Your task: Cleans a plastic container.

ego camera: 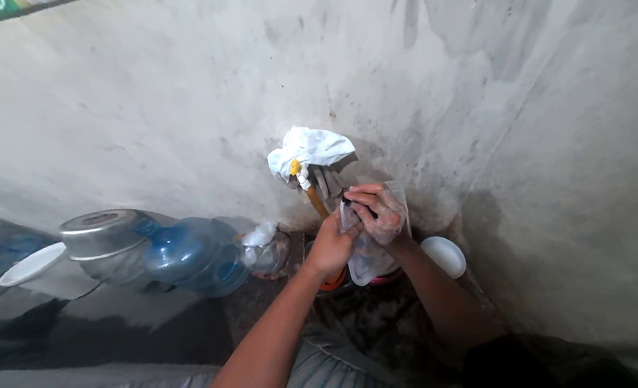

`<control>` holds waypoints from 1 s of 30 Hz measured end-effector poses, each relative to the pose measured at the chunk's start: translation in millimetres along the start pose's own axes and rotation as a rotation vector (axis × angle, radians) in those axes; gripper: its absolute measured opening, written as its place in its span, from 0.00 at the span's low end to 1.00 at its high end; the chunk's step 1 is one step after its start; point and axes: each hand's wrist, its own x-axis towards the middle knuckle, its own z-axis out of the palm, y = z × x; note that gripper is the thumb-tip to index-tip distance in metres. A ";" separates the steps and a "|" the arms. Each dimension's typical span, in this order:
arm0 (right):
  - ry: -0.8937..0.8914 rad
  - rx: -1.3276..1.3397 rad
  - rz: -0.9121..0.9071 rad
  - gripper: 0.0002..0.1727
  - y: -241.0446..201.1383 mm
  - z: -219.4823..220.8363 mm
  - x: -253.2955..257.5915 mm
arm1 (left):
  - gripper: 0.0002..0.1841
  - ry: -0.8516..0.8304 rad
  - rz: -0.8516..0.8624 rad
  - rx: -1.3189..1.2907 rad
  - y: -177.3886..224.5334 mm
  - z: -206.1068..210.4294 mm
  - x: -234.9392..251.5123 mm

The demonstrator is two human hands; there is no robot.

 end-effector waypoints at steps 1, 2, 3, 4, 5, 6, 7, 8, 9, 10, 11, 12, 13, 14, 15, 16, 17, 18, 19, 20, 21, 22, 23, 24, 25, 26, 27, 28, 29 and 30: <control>0.002 -0.016 -0.007 0.09 -0.4 -0.1 0.8 | 0.16 0.005 0.006 -0.017 -0.8 -0.3 0.3; 0.017 -0.030 -0.027 0.07 0.1 0.4 0.3 | 0.16 0.009 0.013 -0.031 -1.8 -0.3 0.6; 0.024 -0.046 -0.056 0.06 1.4 1.0 -0.6 | 0.16 0.015 0.019 -0.042 -1.9 -0.3 0.9; 0.020 -0.064 -0.076 0.06 2.7 1.6 -1.2 | 0.16 0.021 0.019 -0.051 -1.2 -0.7 1.1; 0.003 -0.080 -0.083 0.07 3.1 2.1 -1.2 | 0.16 0.028 0.015 -0.053 -0.7 -1.1 0.9; -0.009 -0.093 -0.081 0.07 3.1 2.5 -1.3 | 0.16 0.031 0.009 -0.042 -0.8 -1.0 0.1; -0.017 -0.109 -0.063 0.07 2.6 2.5 -0.8 | 0.16 0.032 0.005 -0.027 -1.4 -0.6 0.1; -0.018 -0.119 -0.027 0.07 1.2 1.9 1.2 | 0.15 0.032 0.009 -0.005 -2.0 -0.2 0.9; -0.016 -0.121 0.023 0.07 -0.4 0.8 3.1 | 0.16 0.026 0.013 0.023 -1.8 -0.3 1.1; -0.014 -0.112 0.082 0.08 -2.7 -0.6 4.8 | 0.17 0.022 0.014 0.045 -1.8 -0.4 1.4; -0.003 -0.101 0.142 0.08 -5.7 -1.6 6.9 | 0.16 0.022 0.016 0.071 -1.8 -0.2 2.0; 0.004 -0.102 0.210 0.09 -9.6 -2.8 8.8 | 0.16 0.020 0.015 0.096 -1.5 -0.2 2.4; 0.009 -0.107 0.275 0.10 -13.2 -3.9 10.4 | 0.16 0.015 0.016 0.122 -0.9 -0.4 2.6; 0.029 -0.107 0.308 0.10 -15.3 -3.9 10.9 | 0.16 0.016 0.021 0.145 -0.3 0.0 2.7; 0.047 -0.108 0.317 0.09 -16.5 -3.3 10.2 | 0.16 0.016 0.024 0.160 0.5 0.4 2.5; 0.069 -0.116 0.301 0.08 -16.9 -1.4 9.2 | 0.16 0.020 0.027 0.173 0.8 0.6 2.7; 0.099 -0.126 0.252 0.07 -15.8 2.1 7.4 | 0.15 0.025 0.032 0.180 0.4 0.7 2.9; 0.133 -0.134 0.167 0.06 -13.2 6.6 5.4 | 0.14 0.030 0.039 0.180 -0.6 0.4 3.1; 0.137 -0.126 0.078 0.05 -11.2 9.5 3.5 | 0.14 0.034 0.042 0.178 -1.8 -0.2 3.5; 0.118 -0.116 -0.013 0.05 -9.7 10.6 1.9 | 0.13 0.038 0.040 0.172 -1.9 -1.0 3.2; 0.089 -0.101 -0.089 0.05 -7.1 10.4 -0.4 | 0.13 0.043 0.035 0.169 -1.1 -1.7 2.1; 0.074 -0.090 -0.150 0.06 -2.3 10.2 -3.6 | 0.12 0.052 0.033 0.170 -0.1 -2.4 0.7; 0.079 -0.095 -0.191 0.08 4.0 9.9 -7.0 | 0.12 0.057 0.028 0.168 0.9 -2.9 -1.0; 0.104 -0.117 -0.204 0.08 10.7 9.5 -9.8 | 0.13 0.059 0.020 0.159 2.0 -3.3 -2.7; 0.138 -0.145 -0.187 0.08 16.7 9.1 -11.2 | 0.14 0.057 0.013 0.139 3.4 -4.0 -4.3; 0.175 -0.170 -0.148 0.09 21.1 8.7 -11.4 | 0.15 0.058 0.015 0.114 5.5 -4.8 -6.2; 0.203 -0.193 -0.088 0.09 23.8 7.7 -11.5 | 0.15 0.055 0.024 0.083 7.6 -6.1 -8.4; 0.216 -0.205 -0.012 0.10 25.8 5.9 -11.1 | 0.15 0.048 0.038 0.048 9.0 -7.5 -10.2; 0.222 -0.215 0.066 0.10 27.0 2.9 -9.3 | 0.15 0.044 0.050 0.010 8.8 -9.0 -11.3; 0.227 -0.232 0.135 0.10 29.5 -1.0 -6.9 | 0.15 0.043 0.064 -0.036 7.0 -10.2 -11.8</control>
